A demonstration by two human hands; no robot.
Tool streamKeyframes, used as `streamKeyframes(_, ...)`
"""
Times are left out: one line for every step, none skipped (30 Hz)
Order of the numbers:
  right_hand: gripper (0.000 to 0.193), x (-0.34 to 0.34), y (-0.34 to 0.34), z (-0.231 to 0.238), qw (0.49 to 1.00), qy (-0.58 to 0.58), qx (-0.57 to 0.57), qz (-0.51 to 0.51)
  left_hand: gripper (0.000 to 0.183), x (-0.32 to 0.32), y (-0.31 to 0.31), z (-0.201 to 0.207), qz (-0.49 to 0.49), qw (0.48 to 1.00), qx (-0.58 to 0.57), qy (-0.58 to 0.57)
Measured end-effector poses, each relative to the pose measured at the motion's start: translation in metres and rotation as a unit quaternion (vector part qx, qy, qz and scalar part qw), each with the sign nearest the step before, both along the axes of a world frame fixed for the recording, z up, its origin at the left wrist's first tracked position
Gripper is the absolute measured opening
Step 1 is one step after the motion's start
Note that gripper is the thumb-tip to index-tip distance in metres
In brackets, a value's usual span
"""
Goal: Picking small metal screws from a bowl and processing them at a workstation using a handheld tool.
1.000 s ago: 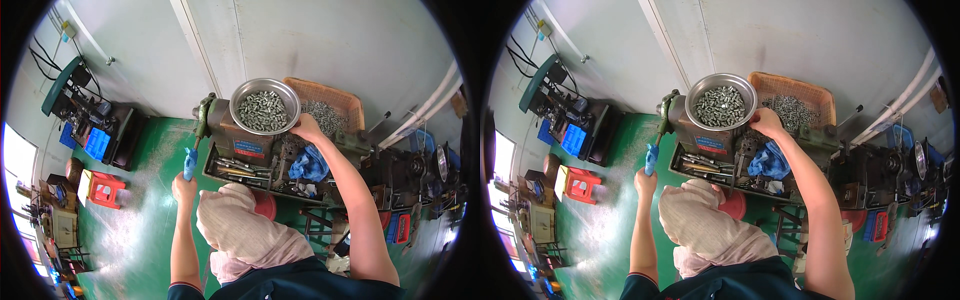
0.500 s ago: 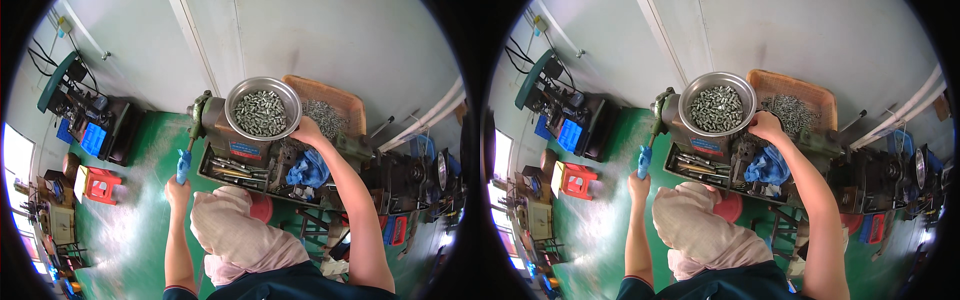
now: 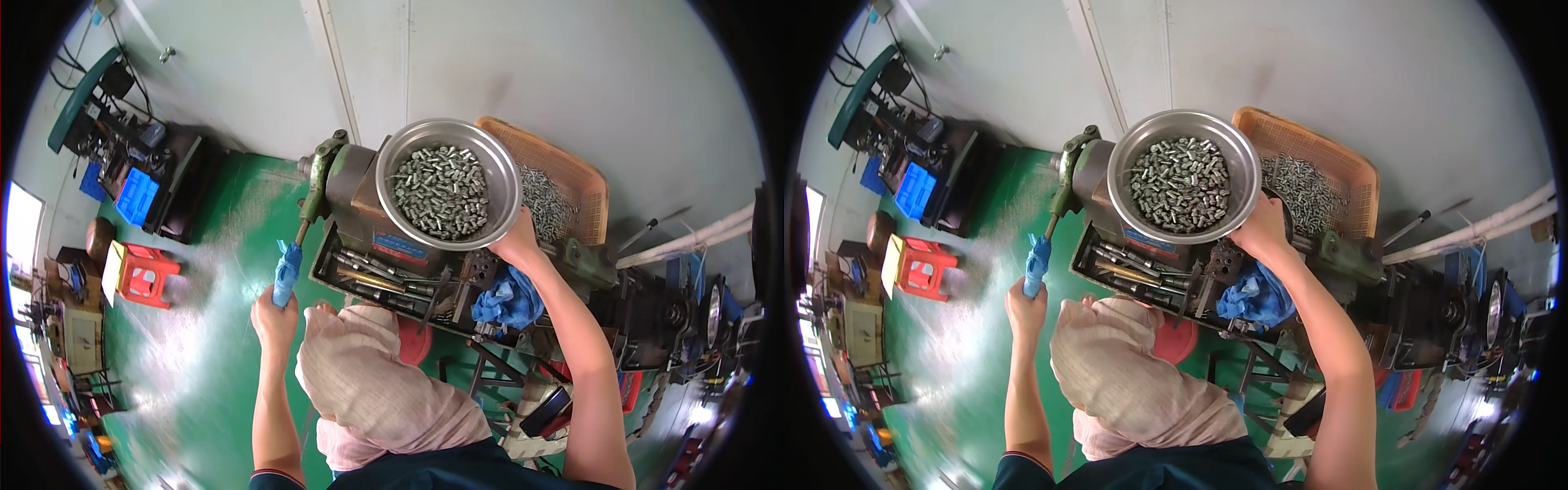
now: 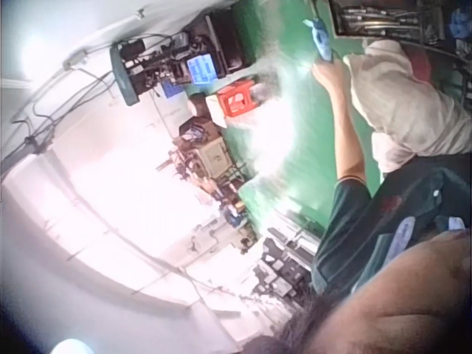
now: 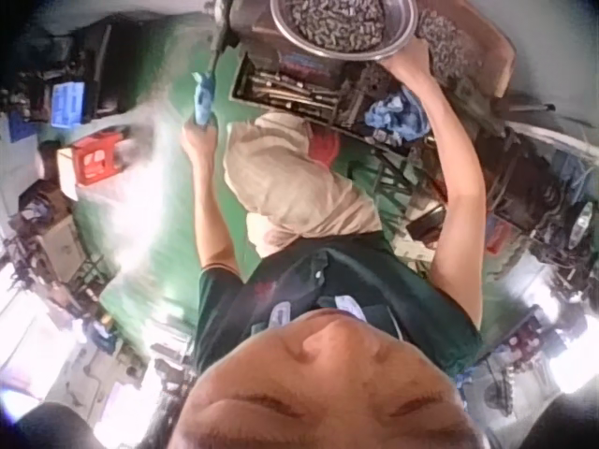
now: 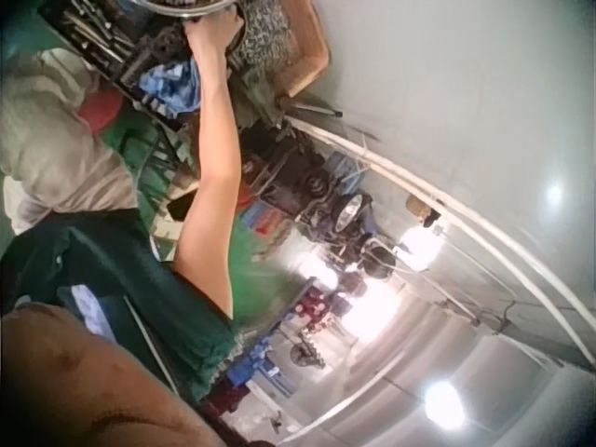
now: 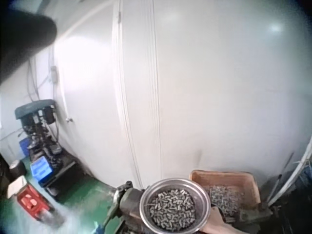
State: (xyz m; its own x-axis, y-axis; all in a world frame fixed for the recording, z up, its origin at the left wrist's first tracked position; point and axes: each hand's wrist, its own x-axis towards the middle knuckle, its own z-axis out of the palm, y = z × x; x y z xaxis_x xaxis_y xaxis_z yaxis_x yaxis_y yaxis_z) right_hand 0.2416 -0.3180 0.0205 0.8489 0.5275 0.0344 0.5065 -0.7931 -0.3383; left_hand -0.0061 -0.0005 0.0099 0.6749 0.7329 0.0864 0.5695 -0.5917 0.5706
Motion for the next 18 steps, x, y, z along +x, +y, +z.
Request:
streamKeyframes(0.029, -0.002, -0.001, -0.003, 0.998, -0.055, 0.020, 0.034, 0.016, 0.000, 0.001, 0.000, -0.002, 1.000, 0.001, 0.002)
streamKeyframes(0.029, -0.004, -0.002, -0.003, 0.995, -0.078, 0.038, 0.051, 0.016, 0.000, 0.001, -0.001, -0.004, 1.000, 0.002, 0.005)
streamKeyframes(0.028, -0.006, -0.003, -0.002, 0.991, -0.100, 0.058, 0.069, 0.016, -0.001, 0.001, 0.000, -0.001, 1.000, 0.000, 0.004)
streamKeyframes(0.028, -0.007, -0.003, -0.001, 0.986, -0.122, 0.078, 0.086, 0.016, -0.001, 0.001, 0.001, 0.003, 1.000, -0.002, 0.003)
streamKeyframes(0.028, -0.007, -0.002, -0.001, 0.986, -0.112, 0.083, 0.087, 0.016, -0.002, 0.001, 0.001, 0.006, 1.000, -0.005, 0.003)
streamKeyframes(0.028, -0.008, -0.002, 0.000, 0.987, -0.115, 0.075, 0.086, 0.017, -0.002, 0.001, 0.001, 0.005, 1.000, -0.007, 0.002)
streamKeyframes(0.029, -0.009, -0.002, 0.001, 0.987, -0.117, 0.067, 0.085, 0.017, -0.002, 0.001, 0.001, 0.004, 1.000, -0.009, 0.001)
streamKeyframes(0.029, -0.010, -0.002, 0.002, 0.988, -0.119, 0.059, 0.083, 0.017, -0.002, 0.001, 0.001, 0.003, 1.000, -0.011, 0.001)
streamKeyframes(0.031, -0.011, 0.000, 0.004, 0.992, -0.096, 0.058, 0.061, 0.017, -0.002, 0.001, 0.002, 0.004, 1.000, -0.013, 0.002)
streamKeyframes(0.032, -0.010, -0.001, 0.000, 0.992, -0.100, 0.058, 0.060, 0.017, -0.002, 0.001, 0.002, 0.005, 1.000, -0.016, 0.004)
streamKeyframes(0.032, -0.007, -0.003, -0.007, 0.991, -0.103, 0.057, 0.059, 0.017, -0.001, 0.001, 0.003, 0.005, 1.000, -0.019, 0.006)
streamKeyframes(0.032, -0.005, -0.004, -0.011, 0.991, -0.107, 0.056, 0.057, 0.017, -0.001, 0.000, 0.004, 0.006, 1.000, -0.021, 0.001)
streamKeyframes(0.033, -0.004, -0.005, -0.011, 0.992, -0.105, 0.029, 0.057, 0.017, -0.001, -0.001, 0.006, 0.007, 1.000, -0.024, -0.003)
streamKeyframes(0.033, -0.004, -0.006, -0.011, 0.993, -0.104, 0.003, 0.056, 0.017, -0.001, -0.001, 0.006, 0.007, 1.000, -0.026, -0.008)
streamKeyframes(0.034, -0.003, -0.006, -0.011, 0.993, -0.103, -0.022, 0.055, 0.018, -0.001, 0.000, 0.005, 0.003, 1.000, -0.024, -0.006)
streamKeyframes(0.034, -0.003, -0.006, -0.011, 0.995, -0.090, -0.005, 0.043, 0.018, -0.002, 0.001, 0.003, -0.001, 1.000, -0.021, -0.004)
streamKeyframes(0.034, -0.002, -0.006, -0.011, 0.997, -0.077, 0.011, 0.031, 0.019, -0.003, 0.002, 0.002, -0.006, 1.000, -0.018, -0.002)
streamKeyframes(0.035, -0.002, -0.007, -0.011, 0.997, -0.064, 0.028, 0.017, 0.019, -0.002, 0.002, 0.002, -0.008, 1.000, -0.016, -0.005)
